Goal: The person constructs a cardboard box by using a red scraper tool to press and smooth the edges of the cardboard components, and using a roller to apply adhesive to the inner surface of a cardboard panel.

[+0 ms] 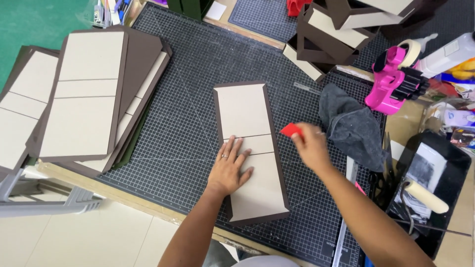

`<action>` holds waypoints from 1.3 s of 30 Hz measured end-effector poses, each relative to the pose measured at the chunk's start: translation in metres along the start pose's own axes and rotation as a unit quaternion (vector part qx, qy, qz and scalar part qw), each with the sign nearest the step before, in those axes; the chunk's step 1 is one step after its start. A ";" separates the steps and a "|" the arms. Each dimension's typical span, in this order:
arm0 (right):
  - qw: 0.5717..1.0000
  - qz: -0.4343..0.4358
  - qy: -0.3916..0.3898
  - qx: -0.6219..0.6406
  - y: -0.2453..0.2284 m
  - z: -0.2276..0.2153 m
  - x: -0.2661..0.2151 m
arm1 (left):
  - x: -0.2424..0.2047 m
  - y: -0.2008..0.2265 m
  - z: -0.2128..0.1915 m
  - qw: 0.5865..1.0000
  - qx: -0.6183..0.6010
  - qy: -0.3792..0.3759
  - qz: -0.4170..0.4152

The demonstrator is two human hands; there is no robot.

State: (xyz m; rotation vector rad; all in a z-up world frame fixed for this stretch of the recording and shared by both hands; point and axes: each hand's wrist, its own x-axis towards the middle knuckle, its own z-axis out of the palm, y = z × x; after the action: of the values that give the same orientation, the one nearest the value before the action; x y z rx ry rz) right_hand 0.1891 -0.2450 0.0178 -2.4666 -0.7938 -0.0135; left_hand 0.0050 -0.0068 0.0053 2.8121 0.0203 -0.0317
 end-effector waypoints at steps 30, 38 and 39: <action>0.945 0.145 -0.113 -0.272 0.022 -0.083 -0.036 | -0.001 -0.003 0.011 0.998 -0.011 0.056 0.016; 0.942 0.219 -0.149 -0.207 0.032 -0.048 0.000 | 0.002 -0.001 0.006 1.000 -0.013 0.017 0.009; 0.949 0.206 -0.172 -0.163 -0.003 -0.050 -0.002 | -0.001 -0.001 0.005 1.000 -0.014 0.004 0.004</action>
State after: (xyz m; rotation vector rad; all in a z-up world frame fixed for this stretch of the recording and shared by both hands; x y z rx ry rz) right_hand 0.1936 -0.2693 0.0611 -2.9549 -0.4145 0.4861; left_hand 0.0034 -0.0075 0.0005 2.7844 0.0104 -0.0174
